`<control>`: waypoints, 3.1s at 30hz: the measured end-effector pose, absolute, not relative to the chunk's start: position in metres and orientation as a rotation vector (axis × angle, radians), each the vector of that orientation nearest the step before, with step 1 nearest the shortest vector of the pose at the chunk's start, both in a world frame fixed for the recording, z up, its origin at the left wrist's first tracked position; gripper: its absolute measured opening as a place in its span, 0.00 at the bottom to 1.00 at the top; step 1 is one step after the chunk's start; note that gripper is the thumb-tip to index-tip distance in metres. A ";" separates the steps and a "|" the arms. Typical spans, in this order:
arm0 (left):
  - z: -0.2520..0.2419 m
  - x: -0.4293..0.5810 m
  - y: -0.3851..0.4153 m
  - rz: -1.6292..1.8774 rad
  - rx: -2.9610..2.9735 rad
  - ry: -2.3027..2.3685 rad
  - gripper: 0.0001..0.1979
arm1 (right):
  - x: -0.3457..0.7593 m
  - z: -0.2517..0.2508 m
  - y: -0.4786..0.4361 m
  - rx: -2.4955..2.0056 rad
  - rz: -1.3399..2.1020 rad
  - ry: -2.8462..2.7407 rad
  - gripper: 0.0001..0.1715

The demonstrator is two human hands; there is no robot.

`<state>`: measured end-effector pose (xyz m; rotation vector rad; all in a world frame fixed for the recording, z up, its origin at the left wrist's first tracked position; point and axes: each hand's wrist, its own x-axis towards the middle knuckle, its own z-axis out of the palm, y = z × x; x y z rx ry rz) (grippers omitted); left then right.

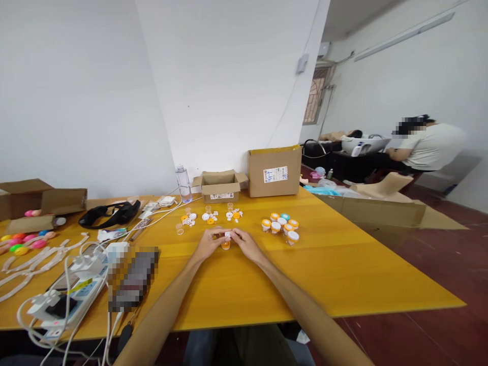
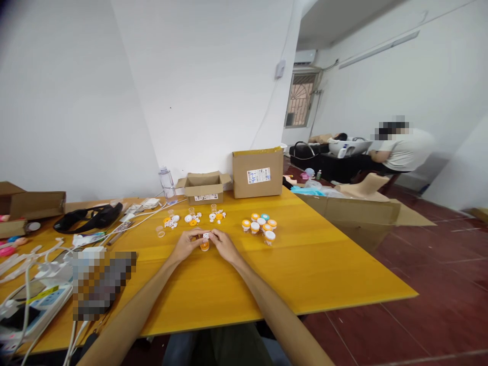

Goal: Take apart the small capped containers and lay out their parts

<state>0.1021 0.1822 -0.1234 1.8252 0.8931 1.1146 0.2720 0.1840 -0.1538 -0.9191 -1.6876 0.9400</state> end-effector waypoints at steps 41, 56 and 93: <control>-0.113 0.070 0.184 0.740 2.368 2.061 0.10 | 0.273 -0.152 0.180 -0.956 0.931 -1.606 0.19; -0.122 0.098 0.177 1.125 2.128 1.139 0.10 | 0.272 -0.149 0.179 -0.975 0.844 -1.572 0.16; -0.122 0.096 0.183 1.058 1.770 0.928 0.17 | 0.269 -0.151 0.180 -0.919 0.846 -1.728 0.25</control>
